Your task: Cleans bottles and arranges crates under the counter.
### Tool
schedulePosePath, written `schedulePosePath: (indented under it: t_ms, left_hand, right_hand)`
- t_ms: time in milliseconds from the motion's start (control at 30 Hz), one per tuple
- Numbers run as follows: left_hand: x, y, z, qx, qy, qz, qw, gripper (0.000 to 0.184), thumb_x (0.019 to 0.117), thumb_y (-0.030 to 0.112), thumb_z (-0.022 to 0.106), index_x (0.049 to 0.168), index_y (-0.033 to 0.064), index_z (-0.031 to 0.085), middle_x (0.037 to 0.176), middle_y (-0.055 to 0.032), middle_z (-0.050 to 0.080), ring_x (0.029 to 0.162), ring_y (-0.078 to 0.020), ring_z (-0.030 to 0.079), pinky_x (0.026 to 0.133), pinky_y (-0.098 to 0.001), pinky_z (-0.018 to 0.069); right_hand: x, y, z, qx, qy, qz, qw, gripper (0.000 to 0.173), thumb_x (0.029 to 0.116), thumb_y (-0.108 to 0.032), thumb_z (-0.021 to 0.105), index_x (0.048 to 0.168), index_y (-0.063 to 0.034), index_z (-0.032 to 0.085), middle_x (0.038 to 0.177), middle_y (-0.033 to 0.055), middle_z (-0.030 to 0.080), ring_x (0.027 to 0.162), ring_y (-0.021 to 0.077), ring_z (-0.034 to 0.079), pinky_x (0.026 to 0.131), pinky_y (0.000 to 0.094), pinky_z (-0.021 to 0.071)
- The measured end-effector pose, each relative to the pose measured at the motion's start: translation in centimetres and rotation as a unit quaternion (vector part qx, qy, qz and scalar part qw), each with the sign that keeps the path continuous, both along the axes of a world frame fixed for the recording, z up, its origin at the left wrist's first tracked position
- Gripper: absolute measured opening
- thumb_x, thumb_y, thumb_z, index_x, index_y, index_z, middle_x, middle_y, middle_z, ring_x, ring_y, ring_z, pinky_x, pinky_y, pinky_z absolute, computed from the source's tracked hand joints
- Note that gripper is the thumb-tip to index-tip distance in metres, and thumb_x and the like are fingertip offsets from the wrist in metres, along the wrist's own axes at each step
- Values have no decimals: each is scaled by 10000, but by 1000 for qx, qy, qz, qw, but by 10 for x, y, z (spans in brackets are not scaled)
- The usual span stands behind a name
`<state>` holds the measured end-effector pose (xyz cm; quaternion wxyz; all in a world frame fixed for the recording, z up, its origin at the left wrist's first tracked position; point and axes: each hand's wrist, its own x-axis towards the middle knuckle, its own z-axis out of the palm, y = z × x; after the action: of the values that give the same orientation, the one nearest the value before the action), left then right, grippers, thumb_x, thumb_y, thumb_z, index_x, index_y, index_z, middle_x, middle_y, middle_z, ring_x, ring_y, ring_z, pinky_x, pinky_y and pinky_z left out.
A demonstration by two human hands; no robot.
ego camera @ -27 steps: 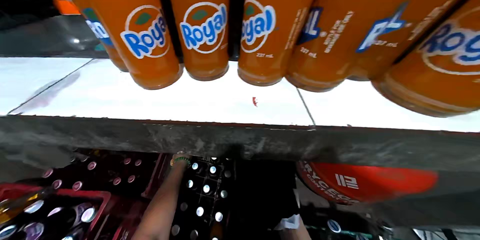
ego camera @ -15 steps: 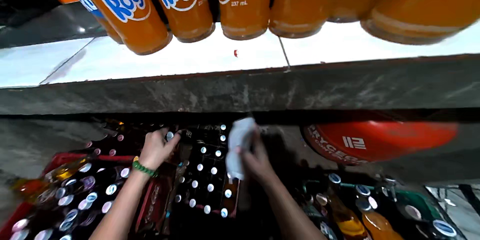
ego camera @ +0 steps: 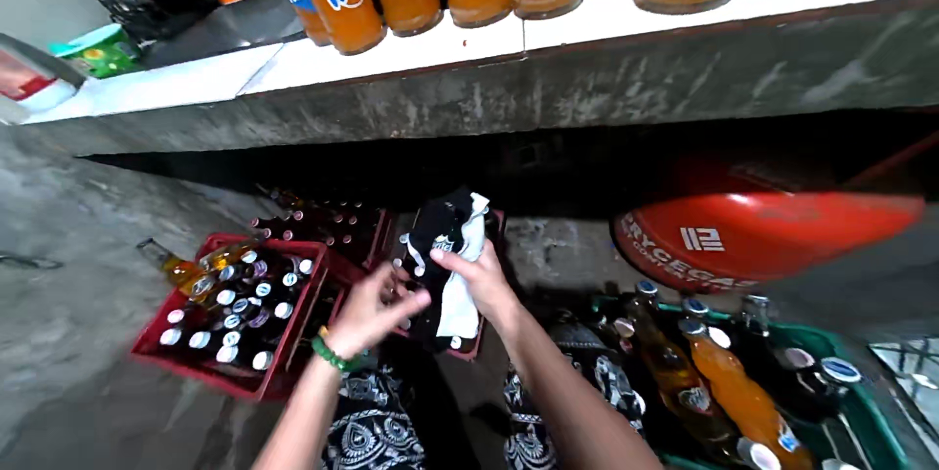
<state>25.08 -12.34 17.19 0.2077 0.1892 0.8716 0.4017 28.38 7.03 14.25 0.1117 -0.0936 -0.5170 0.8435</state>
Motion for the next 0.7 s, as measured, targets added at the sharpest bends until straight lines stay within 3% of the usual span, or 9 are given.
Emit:
schedulePosePath:
  t_ms: [67, 133, 200, 267, 333, 433, 500, 567, 700]
  left_hand:
    - [33, 5, -28, 113, -109, -4, 988, 655, 841, 270, 800, 1365, -35, 551, 1178, -115, 702, 1073, -179, 686, 965, -385, 570]
    - [54, 14, -47, 260, -228, 8, 938, 524, 821, 95, 779, 1283, -23, 560, 1044, -80, 751, 924, -172, 741, 868, -368, 625]
    - [65, 19, -51, 289, -274, 23, 917, 481, 837, 13, 729, 1280, -30, 546, 1009, -82, 739, 873, -186, 735, 840, -379, 629]
    - [73, 23, -47, 265, -256, 56, 928, 544, 825, 17, 740, 1317, -33, 513, 1013, -92, 728, 856, -177, 730, 816, -363, 631]
    - [79, 27, -44, 184, -194, 97, 959, 664, 793, 95, 812, 1369, -31, 506, 1129, -121, 708, 983, -168, 717, 909, -350, 608]
    - [82, 36, -45, 27, -81, 138, 987, 793, 731, 203, 879, 1405, -22, 528, 1230, -189, 683, 1171, -252, 659, 1051, -447, 512]
    - [85, 39, -43, -17, -11, 149, 989, 813, 737, 226, 876, 1424, -31, 524, 1203, -222, 698, 1153, -316, 674, 1044, -504, 502]
    - [87, 37, -41, -22, 39, 158, 986, 820, 749, 211, 858, 1449, -35, 506, 1195, -226, 705, 1136, -329, 684, 1038, -508, 502]
    - [89, 36, -34, -41, 90, 157, 983, 915, 704, 231, 911, 1479, -8, 487, 1137, -225, 728, 1034, -344, 728, 957, -522, 556]
  right_hand:
    - [8, 3, 13, -83, -18, 11, 996, 511, 877, -87, 703, 1324, 47, 496, 1041, 101, 701, 909, 112, 707, 838, 281, 609]
    - [15, 2, 17, -128, -26, 27, 991, 439, 958, -127, 614, 1349, 17, 476, 1020, 94, 718, 892, 119, 724, 815, 285, 623]
    - [19, 2, 15, -121, -49, 23, 991, 402, 1020, -185, 573, 1357, 16, 484, 1014, 97, 718, 887, 119, 723, 802, 285, 623]
    - [17, 1, 13, -79, -72, -17, 994, 410, 1072, -272, 513, 1361, 19, 509, 1073, 111, 701, 934, 121, 705, 831, 296, 608]
    - [16, -4, 12, -30, -81, -69, 994, 506, 1113, -369, 381, 1441, 1, 488, 1287, 135, 639, 1136, 127, 642, 975, 316, 543]
    - [29, -24, 9, 98, -48, -89, 990, 588, 1117, -318, 227, 1570, 53, 279, 1568, 236, 396, 1429, 202, 437, 1193, 337, 354]
    - [38, -39, 5, 238, -24, -96, 966, 649, 1057, -261, 353, 1580, 95, 210, 1583, 313, 335, 1474, 337, 373, 1222, 429, 301]
    - [40, -47, -2, 344, 20, -127, 930, 807, 988, -284, 498, 1598, 101, 134, 1585, 348, 315, 1461, 419, 382, 1199, 486, 327]
    - [18, -19, 3, 212, -24, -108, 971, 896, 861, -185, 728, 1568, 77, 244, 1454, 265, 512, 1294, 251, 568, 1076, 382, 474]
